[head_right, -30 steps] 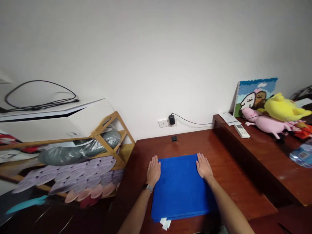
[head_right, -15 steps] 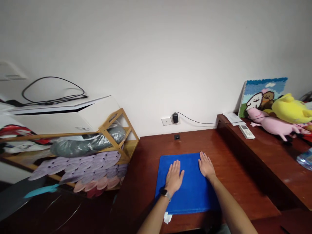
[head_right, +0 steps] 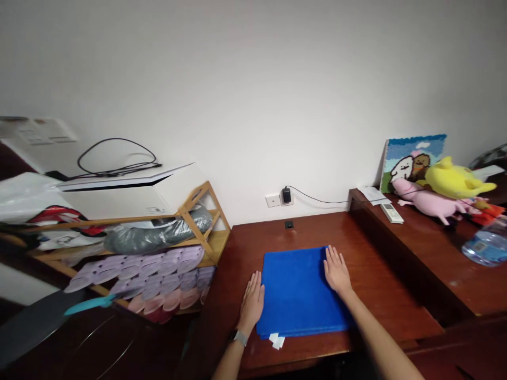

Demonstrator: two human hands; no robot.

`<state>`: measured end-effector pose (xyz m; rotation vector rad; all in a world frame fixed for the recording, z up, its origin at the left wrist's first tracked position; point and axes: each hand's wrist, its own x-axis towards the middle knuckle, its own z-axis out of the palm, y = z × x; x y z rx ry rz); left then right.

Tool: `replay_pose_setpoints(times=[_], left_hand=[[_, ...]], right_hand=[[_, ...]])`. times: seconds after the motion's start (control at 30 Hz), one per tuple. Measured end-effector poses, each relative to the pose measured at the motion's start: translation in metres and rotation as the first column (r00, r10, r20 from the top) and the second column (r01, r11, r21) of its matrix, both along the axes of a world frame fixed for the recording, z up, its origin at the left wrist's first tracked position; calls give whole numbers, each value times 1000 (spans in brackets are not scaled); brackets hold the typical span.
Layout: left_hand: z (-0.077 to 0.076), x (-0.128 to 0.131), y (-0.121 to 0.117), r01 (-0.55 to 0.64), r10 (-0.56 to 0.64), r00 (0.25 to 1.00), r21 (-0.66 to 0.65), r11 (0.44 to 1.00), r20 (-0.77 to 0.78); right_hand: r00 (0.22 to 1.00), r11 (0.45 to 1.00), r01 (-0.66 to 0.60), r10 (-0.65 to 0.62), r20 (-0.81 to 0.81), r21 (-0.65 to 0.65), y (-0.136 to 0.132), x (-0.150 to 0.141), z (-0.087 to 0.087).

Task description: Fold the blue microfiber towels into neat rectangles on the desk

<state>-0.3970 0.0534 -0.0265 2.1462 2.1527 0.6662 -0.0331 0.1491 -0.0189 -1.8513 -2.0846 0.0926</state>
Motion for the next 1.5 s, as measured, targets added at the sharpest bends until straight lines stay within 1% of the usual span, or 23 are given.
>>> replay_pose_setpoints(times=[0.07, 0.1, 0.17, 0.23, 0.27, 0.3, 0.33, 0.37, 0.4, 0.43, 0.5, 0.6, 0.67, 0.77, 0.87, 0.93, 0.97, 1.07, 1.13, 1.2, 1.33, 1.4, 1.5], left_hand=[[10, 16, -3, 67, -67, 998, 27, 997, 15], [17, 31, -1, 116, -117, 993, 35, 993, 11], [31, 71, 6, 253, -253, 967, 38, 967, -13], [39, 114, 15, 378, -377, 925, 19, 926, -37], [39, 131, 19, 402, -402, 915, -5, 916, -43], [38, 142, 22, 398, -399, 916, -40, 917, -46], [35, 146, 25, 370, -374, 926, -79, 926, -49], [30, 144, 26, 326, -334, 941, -115, 938, -57], [25, 136, 26, 276, -288, 955, -141, 951, -70], [20, 122, 25, 229, -244, 966, -155, 961, -86], [12, 85, 21, 144, -163, 980, -157, 977, -116], [6, 30, 10, 18, -42, 989, -172, 985, -141], [4, 5, -1, -10, -17, 987, -168, 986, -159], [0, -16, -20, -12, -6, 984, -101, 995, -177], [-6, -29, -38, -58, 58, 986, 4, 998, -157], [-9, -35, -46, -73, 80, 988, 60, 996, -130], [-9, -37, -48, -75, 84, 989, 77, 994, -119], [-5, -38, -47, -81, 92, 990, 105, 991, -107], [-2, -36, -44, -90, 103, 989, 118, 989, -105], [0, -35, -43, -89, 102, 990, 122, 988, -100], [-3, -37, -43, -78, 89, 992, 123, 989, -85], [-4, -39, -44, -75, 84, 994, 116, 990, -75], [-4, -39, -44, -77, 85, 994, 98, 992, -72]], right_hand=[[999, 1000, -29, 29, -23, 9, -21, 7, -9], [999, 999, -33, 32, -31, -17, -30, 10, -14], [999, 995, -32, 29, -35, -93, -45, 14, -23], [999, 987, -36, 30, -36, -155, -52, 16, -28], [999, 984, -37, 30, -39, -173, -54, 15, -30], [999, 983, -36, 29, -41, -182, -54, 15, -30], [999, 982, -35, 27, -44, -185, -54, 15, -30], [999, 982, -34, 26, -46, -183, -53, 14, -30], [998, 983, -34, 26, -49, -180, -53, 14, -30], [998, 984, -33, 25, -50, -175, -52, 14, -30], [998, 986, -30, 21, -55, -163, -52, 14, -29], [998, 986, -22, 12, -61, -163, -52, 13, -25], [998, 984, -25, 14, -64, -175, -52, 11, -19], [998, 983, 14, -25, -57, -184, -59, 9, -7], [990, 983, 118, -129, -66, -140, -78, 16, -3], [972, 972, 194, -208, -106, -134, -96, 27, -6], [960, 963, 223, -244, -140, -153, -106, 34, -8], [894, 916, 256, -346, -286, -310, -131, 50, -12], [833, 875, 254, -414, -366, -411, -140, 53, -10], [783, 844, 268, -471, -405, -464, -144, 50, -6], [695, 825, 296, -532, -484, -482, -144, 38, 0], [625, 826, 286, -545, -559, -486, -144, 35, 3], [485, 839, 255, -541, -687, -480, -145, 43, 11]])
